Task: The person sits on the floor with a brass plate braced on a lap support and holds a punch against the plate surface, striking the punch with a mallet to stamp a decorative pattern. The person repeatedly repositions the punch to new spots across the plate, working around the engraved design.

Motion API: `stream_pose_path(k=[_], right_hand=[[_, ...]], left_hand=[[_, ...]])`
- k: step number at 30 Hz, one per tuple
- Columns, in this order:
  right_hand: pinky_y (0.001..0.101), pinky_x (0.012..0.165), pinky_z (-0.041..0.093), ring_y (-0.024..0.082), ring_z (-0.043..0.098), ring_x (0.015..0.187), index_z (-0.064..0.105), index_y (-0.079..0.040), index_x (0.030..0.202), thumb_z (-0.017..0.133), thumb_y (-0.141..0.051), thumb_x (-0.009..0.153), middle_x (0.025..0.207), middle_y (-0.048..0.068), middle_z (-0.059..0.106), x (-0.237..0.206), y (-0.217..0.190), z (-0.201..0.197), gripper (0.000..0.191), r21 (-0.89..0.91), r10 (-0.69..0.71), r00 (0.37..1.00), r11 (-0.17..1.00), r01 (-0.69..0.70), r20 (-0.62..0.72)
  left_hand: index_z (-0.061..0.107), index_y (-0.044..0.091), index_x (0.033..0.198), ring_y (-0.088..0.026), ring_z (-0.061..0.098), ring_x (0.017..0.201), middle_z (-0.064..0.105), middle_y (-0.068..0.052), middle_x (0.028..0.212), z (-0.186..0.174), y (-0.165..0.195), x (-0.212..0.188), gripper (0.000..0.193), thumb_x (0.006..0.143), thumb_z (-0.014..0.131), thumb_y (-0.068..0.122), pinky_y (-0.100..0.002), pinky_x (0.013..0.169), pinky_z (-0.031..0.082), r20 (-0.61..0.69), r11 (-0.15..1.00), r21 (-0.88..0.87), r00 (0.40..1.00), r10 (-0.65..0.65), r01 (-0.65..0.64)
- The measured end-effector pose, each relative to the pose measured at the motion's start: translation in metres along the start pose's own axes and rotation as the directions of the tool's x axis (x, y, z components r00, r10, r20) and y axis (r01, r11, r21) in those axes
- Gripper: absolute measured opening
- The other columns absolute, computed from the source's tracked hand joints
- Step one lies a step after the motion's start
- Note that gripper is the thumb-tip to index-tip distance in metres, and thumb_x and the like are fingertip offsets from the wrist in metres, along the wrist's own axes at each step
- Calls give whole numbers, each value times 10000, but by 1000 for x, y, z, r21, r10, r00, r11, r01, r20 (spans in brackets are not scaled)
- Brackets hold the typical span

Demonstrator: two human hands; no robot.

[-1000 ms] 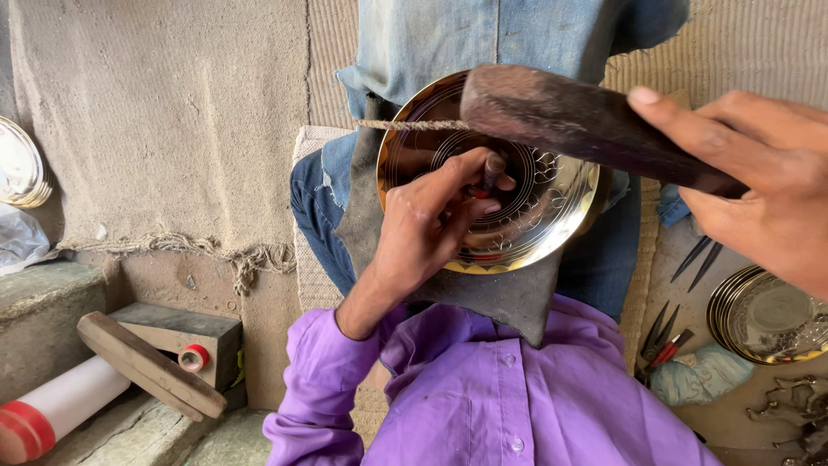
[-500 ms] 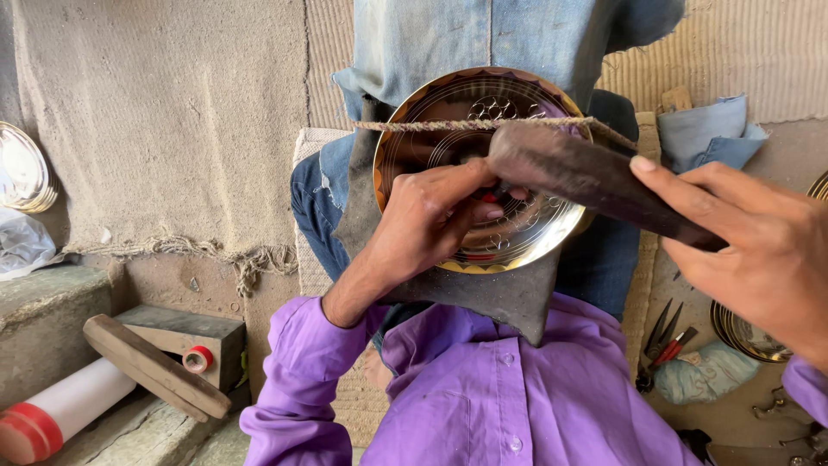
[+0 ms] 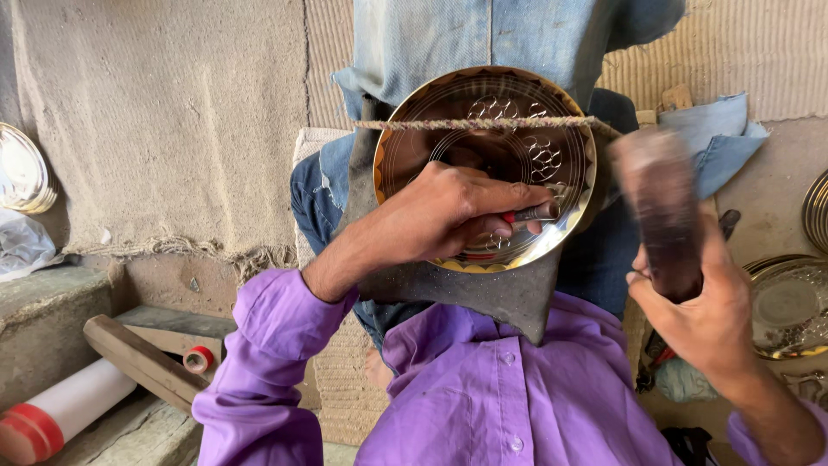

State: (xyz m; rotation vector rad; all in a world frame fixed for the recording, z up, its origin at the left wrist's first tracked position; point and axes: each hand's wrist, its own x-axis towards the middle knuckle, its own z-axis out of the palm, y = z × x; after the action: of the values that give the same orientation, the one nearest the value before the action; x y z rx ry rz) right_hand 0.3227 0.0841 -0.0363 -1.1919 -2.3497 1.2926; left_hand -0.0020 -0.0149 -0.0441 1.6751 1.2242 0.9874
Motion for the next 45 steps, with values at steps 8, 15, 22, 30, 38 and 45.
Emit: stream_pose_path(k=[8, 15, 22, 30, 38, 45], right_hand=[[401, 799, 588, 314, 709, 898, 514, -34, 1361, 765, -5, 814, 1071, 217, 708, -37, 24, 24, 603, -270, -170, 982, 953, 141, -87], [401, 851, 596, 236, 734, 925, 402, 30, 1569, 744, 35, 849, 1032, 188, 721, -46, 39, 32, 797, -137, -90, 989, 988, 73, -121], [223, 779, 565, 94, 668, 881, 134, -58, 1576, 769, 8, 996, 1081, 45, 685, -52, 43, 23, 862, 236, -82, 942, 958, 164, -324], [318, 777, 548, 213, 668, 821, 435, -241, 1504, 774, 38, 880, 982, 84, 670, -23, 21, 16, 763, -69, -140, 981, 989, 131, -137], [398, 704, 572, 277, 681, 750, 477, -193, 1464, 798, 22, 763, 926, 100, 680, 28, -10, -9, 801, -364, -187, 974, 904, 222, 130], [357, 605, 575, 199, 651, 619, 494, -268, 1565, 775, -37, 678, 846, 28, 661, 95, -62, -34, 958, -582, -247, 851, 639, 503, 465]], left_hand=[[624, 95, 1413, -346, 735, 1063, 741, -114, 1283, -8, -2, 7, 482, 941, 717, 119, -427, 918, 592, 161, 998, 1, 985, 54, -55], [618, 101, 1408, -297, 761, 1078, 752, -88, 1245, -14, -5, 9, 477, 955, 742, 181, -399, 935, 609, 88, 999, -41, 996, -13, 17], [616, 103, 1422, -302, 747, 1135, 737, -87, 1314, -21, -10, 13, 460, 974, 716, 140, -403, 974, 595, 203, 990, -99, 972, 119, -101], [626, 103, 1410, -298, 743, 1108, 742, -84, 1272, -15, -4, 5, 464, 957, 723, 122, -397, 964, 595, 110, 998, -25, 992, 60, -58], [633, 96, 1358, -287, 741, 1006, 763, -60, 1126, 7, 22, -19, 442, 930, 715, 21, -397, 868, 593, -235, 978, 106, 960, -153, 182], [587, 55, 1369, -226, 740, 882, 738, -97, 1140, 46, 43, -29, 462, 939, 732, -31, -307, 782, 580, -726, 895, 66, 636, -260, 441]])
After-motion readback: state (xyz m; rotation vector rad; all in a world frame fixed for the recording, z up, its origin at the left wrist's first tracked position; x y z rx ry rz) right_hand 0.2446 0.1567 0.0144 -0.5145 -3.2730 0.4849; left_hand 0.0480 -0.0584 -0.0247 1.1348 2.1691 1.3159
